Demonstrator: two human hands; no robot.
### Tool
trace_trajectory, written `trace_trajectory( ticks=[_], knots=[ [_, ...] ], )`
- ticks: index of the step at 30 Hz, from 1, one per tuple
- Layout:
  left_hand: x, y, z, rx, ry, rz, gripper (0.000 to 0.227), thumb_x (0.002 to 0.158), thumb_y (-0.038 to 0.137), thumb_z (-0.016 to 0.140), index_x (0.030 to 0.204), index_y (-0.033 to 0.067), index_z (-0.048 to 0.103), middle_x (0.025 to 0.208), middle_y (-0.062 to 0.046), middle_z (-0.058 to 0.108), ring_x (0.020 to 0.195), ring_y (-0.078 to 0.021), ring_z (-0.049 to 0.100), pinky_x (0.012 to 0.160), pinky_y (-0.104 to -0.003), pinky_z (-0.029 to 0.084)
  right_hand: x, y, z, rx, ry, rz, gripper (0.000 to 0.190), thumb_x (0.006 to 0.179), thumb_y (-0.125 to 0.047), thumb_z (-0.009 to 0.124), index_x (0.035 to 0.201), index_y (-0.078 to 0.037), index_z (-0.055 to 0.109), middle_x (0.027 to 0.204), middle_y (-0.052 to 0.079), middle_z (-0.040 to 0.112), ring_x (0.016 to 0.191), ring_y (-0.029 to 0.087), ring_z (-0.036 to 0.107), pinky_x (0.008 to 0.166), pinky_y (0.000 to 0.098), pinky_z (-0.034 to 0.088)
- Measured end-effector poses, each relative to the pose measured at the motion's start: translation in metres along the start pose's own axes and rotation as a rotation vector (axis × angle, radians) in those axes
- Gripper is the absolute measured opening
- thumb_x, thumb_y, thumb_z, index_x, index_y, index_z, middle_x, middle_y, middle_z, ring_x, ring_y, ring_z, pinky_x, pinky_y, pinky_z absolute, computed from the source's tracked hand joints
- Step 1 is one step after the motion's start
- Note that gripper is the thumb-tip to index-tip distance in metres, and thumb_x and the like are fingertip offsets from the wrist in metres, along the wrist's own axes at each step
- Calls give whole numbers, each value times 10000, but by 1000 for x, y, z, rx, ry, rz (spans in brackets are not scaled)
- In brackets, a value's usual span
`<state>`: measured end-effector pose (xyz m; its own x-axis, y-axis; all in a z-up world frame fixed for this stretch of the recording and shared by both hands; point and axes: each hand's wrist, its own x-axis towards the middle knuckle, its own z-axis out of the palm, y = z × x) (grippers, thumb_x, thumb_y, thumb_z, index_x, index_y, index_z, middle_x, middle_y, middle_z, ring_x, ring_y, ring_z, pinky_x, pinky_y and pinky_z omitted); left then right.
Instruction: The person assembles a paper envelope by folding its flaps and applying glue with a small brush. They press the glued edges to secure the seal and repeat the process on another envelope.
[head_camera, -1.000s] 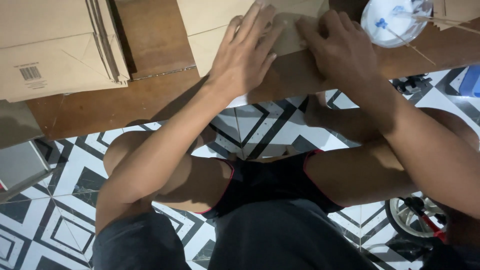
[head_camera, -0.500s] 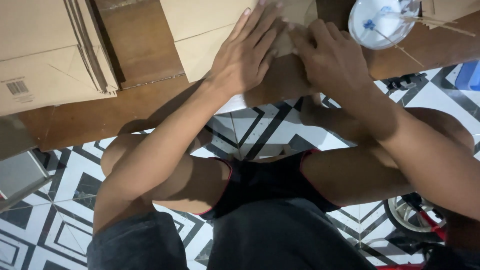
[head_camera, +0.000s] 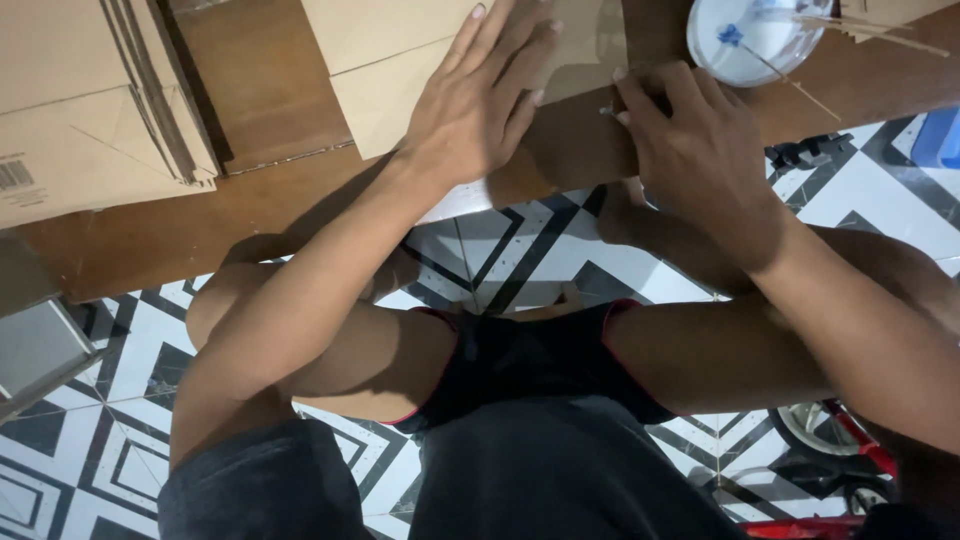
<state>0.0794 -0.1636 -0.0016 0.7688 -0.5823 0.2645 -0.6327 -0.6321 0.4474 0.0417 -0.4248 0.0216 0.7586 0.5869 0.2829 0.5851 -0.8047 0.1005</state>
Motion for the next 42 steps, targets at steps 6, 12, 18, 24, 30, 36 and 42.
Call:
trace_trajectory(
  ticks=[6,12,18,24,30,36,42],
  knots=[
    [-1,-3,5,27,-6,22,405,1079,81,698,1479,60,639,1615,-122,345,1533,-287,208,1297,-490,201,-1,-1,-10,26,9,10,282,1030,-149,781,1298,-63,765,1172,47,650,913,145,638,749,232,546],
    [-4,-8,10,62,-31,73,385,1149,108,662,1530,102,710,1674,-115,206,1570,-283,88,1329,-488,132,0,0,-5,-102,3,5,329,1100,-315,764,1395,-172,731,1081,9,574,819,103,574,664,198,501],
    [-1,-3,6,32,-96,25,429,1099,68,635,1528,63,637,1661,-128,248,1553,-286,103,1305,-493,111,1,-2,-1,-118,8,28,300,1068,-326,779,1348,-218,761,1050,-24,567,762,86,565,570,195,465],
    [3,-5,5,30,-103,-35,477,1029,56,637,1500,31,567,1625,-130,349,1535,-271,163,1289,-472,115,-2,2,-3,-119,-45,20,357,1009,-322,797,1340,-195,752,1138,-38,610,796,63,588,583,167,464],
    [3,-12,-2,-148,-54,-28,407,1006,-64,607,1413,-56,607,1600,-141,413,1524,-268,243,1295,-458,150,-5,1,-10,-77,-40,17,311,1054,-243,746,1349,-144,762,1071,-8,589,822,99,597,622,201,487],
    [-6,-11,7,-86,3,39,365,996,-44,728,1352,33,706,1497,-72,440,1465,-268,340,1280,-492,240,2,-7,-9,-108,2,-7,219,1087,-275,754,1247,-127,743,1090,-9,609,784,77,594,586,183,470],
    [-34,23,-8,359,154,223,249,961,128,705,1179,32,778,1254,-115,668,1181,-214,608,967,-299,471,26,-22,-17,107,39,-134,262,1015,-170,778,1247,-64,715,1201,49,633,909,177,635,720,260,526]
  ],
)
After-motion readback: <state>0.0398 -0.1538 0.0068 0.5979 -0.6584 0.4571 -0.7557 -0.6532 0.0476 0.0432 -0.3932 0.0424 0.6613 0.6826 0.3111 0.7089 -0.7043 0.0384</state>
